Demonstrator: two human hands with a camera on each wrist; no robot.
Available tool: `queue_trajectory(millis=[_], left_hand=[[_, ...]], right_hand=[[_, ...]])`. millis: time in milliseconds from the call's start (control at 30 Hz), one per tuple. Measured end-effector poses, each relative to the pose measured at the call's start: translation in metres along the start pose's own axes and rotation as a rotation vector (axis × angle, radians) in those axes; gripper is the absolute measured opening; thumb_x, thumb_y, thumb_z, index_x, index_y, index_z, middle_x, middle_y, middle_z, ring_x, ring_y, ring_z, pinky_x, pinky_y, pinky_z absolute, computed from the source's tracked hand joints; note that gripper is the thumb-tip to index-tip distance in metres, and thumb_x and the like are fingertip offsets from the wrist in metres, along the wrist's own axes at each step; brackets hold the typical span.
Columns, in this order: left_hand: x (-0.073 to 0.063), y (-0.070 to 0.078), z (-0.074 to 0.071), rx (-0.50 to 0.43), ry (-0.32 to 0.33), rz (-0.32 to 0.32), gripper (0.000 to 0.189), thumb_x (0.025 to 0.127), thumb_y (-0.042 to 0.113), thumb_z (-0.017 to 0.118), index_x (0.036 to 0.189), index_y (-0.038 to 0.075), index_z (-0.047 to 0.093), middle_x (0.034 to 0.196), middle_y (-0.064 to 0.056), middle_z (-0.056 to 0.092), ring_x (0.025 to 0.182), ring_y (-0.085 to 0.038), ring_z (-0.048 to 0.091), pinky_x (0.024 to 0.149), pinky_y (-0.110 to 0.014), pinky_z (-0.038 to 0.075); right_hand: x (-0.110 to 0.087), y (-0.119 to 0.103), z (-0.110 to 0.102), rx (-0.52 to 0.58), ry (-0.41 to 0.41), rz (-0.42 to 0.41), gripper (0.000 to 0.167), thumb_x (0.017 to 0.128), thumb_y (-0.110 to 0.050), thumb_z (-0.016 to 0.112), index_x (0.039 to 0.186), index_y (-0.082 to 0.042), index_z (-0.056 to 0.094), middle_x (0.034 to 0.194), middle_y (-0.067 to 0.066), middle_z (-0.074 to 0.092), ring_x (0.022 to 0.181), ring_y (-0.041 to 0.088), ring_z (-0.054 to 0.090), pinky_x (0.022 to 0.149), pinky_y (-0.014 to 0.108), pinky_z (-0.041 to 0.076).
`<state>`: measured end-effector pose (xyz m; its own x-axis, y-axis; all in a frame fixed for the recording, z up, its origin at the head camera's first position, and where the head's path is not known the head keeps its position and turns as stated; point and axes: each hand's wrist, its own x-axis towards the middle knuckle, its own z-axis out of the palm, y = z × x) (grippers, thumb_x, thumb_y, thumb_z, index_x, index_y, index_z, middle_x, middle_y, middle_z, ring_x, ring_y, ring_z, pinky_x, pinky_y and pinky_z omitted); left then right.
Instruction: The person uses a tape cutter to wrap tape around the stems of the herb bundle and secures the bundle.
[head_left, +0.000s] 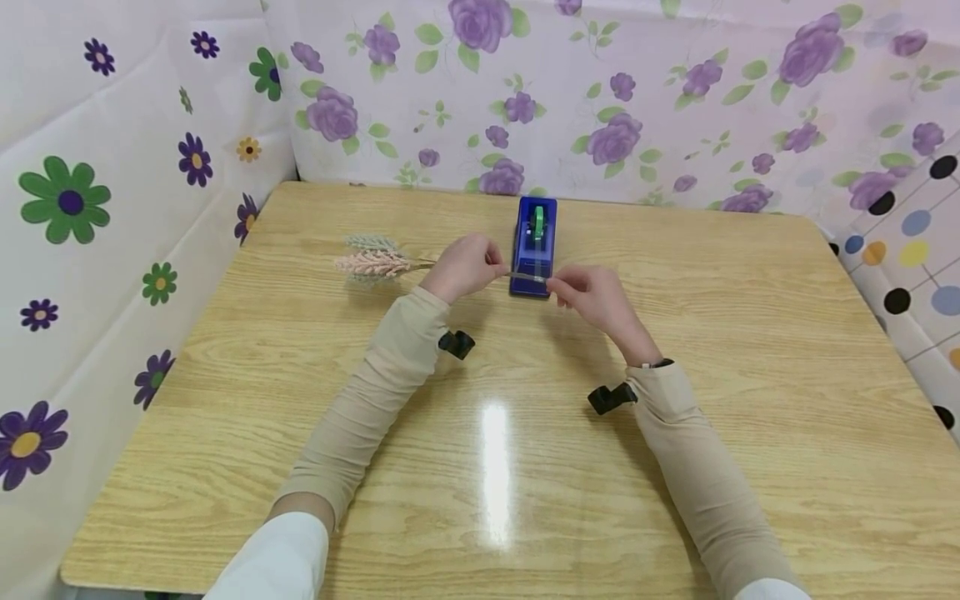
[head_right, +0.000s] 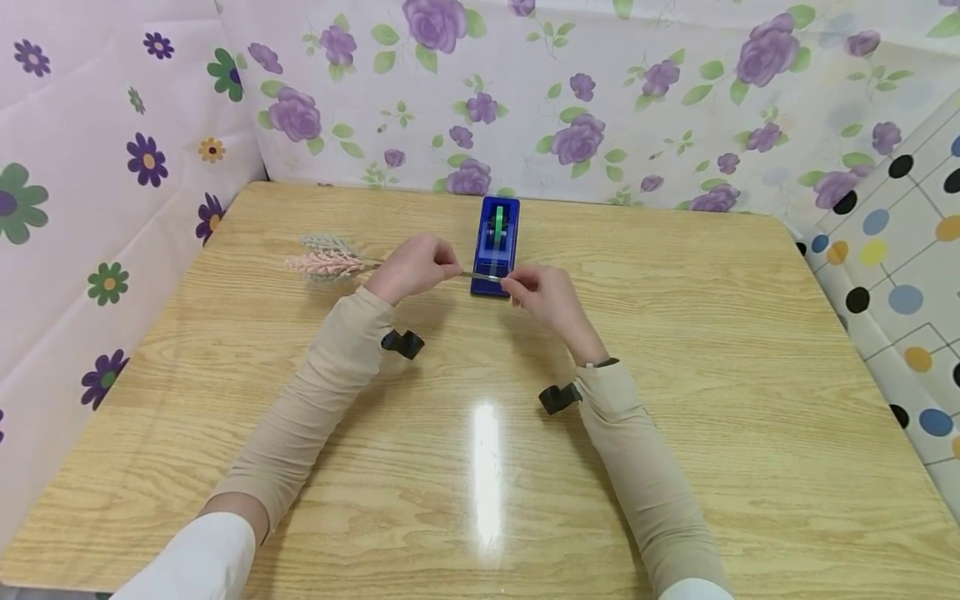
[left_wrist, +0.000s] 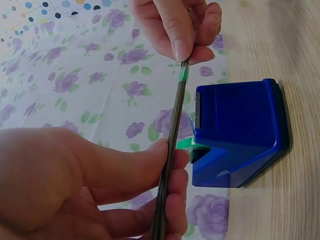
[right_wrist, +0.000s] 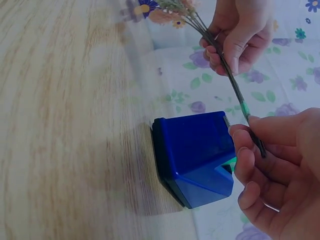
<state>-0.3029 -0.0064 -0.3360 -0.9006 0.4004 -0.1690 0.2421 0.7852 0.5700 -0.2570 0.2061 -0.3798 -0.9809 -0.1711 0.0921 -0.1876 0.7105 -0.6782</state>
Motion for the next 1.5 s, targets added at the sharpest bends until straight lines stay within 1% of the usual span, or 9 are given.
queue_trajectory(millis=[267, 567, 767, 933, 1000, 1100, 1200, 1367, 1500], left_hand=[[0.0023, -0.0002, -0.0005, -0.008, -0.009, 0.018, 0.021, 0.096, 0.021, 0.062, 0.106, 0.008, 0.073, 0.109, -0.008, 0.072, 0.099, -0.022, 0.065, 0.088, -0.037, 0.051], [0.0022, -0.0023, 0.0012, 0.032, -0.035, 0.045, 0.015, 0.096, 0.018, 0.060, 0.096, 0.006, 0.069, 0.096, -0.008, 0.069, 0.080, -0.019, 0.056, 0.080, -0.035, 0.048], [0.0023, -0.0024, 0.0038, 0.026, -0.067, 0.058, 0.012, 0.096, 0.016, 0.059, 0.090, 0.008, 0.064, 0.088, -0.006, 0.070, 0.076, -0.019, 0.057, 0.071, -0.030, 0.044], [0.0016, -0.0011, 0.0027, 0.041, -0.065, 0.073, 0.007, 0.093, 0.013, 0.062, 0.088, 0.008, 0.061, 0.090, -0.005, 0.062, 0.080, -0.019, 0.053, 0.075, -0.032, 0.043], [0.0012, -0.0009, 0.0021, 0.038, -0.066, 0.081, 0.008, 0.092, 0.013, 0.063, 0.087, 0.009, 0.060, 0.091, -0.005, 0.061, 0.081, -0.020, 0.052, 0.076, -0.032, 0.043], [0.0017, -0.0019, 0.0016, 0.030, -0.062, 0.092, 0.008, 0.092, 0.013, 0.064, 0.087, 0.009, 0.060, 0.095, -0.007, 0.062, 0.083, -0.020, 0.052, 0.077, -0.032, 0.043], [0.0026, -0.0033, 0.0019, 0.029, -0.091, 0.090, 0.014, 0.096, 0.020, 0.061, 0.093, 0.006, 0.064, 0.095, -0.007, 0.064, 0.080, -0.017, 0.053, 0.072, -0.030, 0.042], [0.0058, -0.0046, 0.0028, 0.057, -0.210, 0.037, 0.040, 0.105, 0.030, 0.042, 0.099, 0.003, 0.070, 0.074, -0.002, 0.055, 0.057, -0.011, 0.041, 0.056, -0.025, 0.033], [0.0079, -0.0058, 0.0038, 0.075, -0.214, 0.020, 0.043, 0.105, 0.029, 0.040, 0.092, 0.002, 0.070, 0.072, -0.002, 0.054, 0.055, -0.012, 0.037, 0.054, -0.025, 0.031]], right_hand=[[-0.0004, -0.0006, -0.0001, 0.004, 0.055, -0.052, 0.025, 0.097, -0.023, 0.060, 0.097, -0.001, 0.073, 0.080, 0.014, 0.070, 0.072, 0.019, 0.060, 0.064, 0.028, 0.046], [0.0003, -0.0003, 0.0005, -0.012, 0.089, -0.088, 0.021, 0.095, -0.021, 0.063, 0.094, -0.003, 0.074, 0.083, 0.013, 0.072, 0.074, 0.021, 0.063, 0.065, 0.028, 0.047], [0.0015, 0.0010, 0.0000, 0.014, 0.055, -0.054, 0.023, 0.097, -0.023, 0.059, 0.097, -0.004, 0.072, 0.081, 0.013, 0.070, 0.070, 0.020, 0.062, 0.062, 0.028, 0.047], [0.0027, 0.0044, 0.0003, 0.047, 0.002, 0.034, 0.036, 0.102, -0.032, 0.048, 0.099, -0.005, 0.071, 0.070, 0.006, 0.058, 0.057, 0.013, 0.046, 0.051, 0.025, 0.035], [0.0031, 0.0056, 0.0001, 0.036, -0.006, 0.054, 0.039, 0.103, -0.033, 0.046, 0.097, -0.004, 0.071, 0.068, 0.004, 0.053, 0.054, 0.013, 0.039, 0.050, 0.026, 0.031], [0.0038, 0.0058, -0.0010, 0.020, -0.015, 0.069, 0.040, 0.103, -0.034, 0.046, 0.097, -0.003, 0.070, 0.068, 0.003, 0.051, 0.055, 0.015, 0.038, 0.052, 0.027, 0.031], [0.0044, 0.0052, -0.0015, 0.018, -0.015, 0.070, 0.037, 0.102, -0.033, 0.048, 0.099, -0.003, 0.070, 0.070, 0.003, 0.054, 0.061, 0.017, 0.044, 0.055, 0.028, 0.034], [0.0048, 0.0045, -0.0004, 0.028, 0.005, 0.051, 0.030, 0.101, -0.027, 0.051, 0.097, -0.004, 0.070, 0.071, 0.006, 0.058, 0.064, 0.017, 0.051, 0.055, 0.026, 0.037], [0.0041, 0.0047, 0.0002, 0.031, 0.034, 0.027, 0.028, 0.100, -0.024, 0.053, 0.097, -0.003, 0.071, 0.071, 0.007, 0.060, 0.065, 0.017, 0.053, 0.056, 0.026, 0.038]])
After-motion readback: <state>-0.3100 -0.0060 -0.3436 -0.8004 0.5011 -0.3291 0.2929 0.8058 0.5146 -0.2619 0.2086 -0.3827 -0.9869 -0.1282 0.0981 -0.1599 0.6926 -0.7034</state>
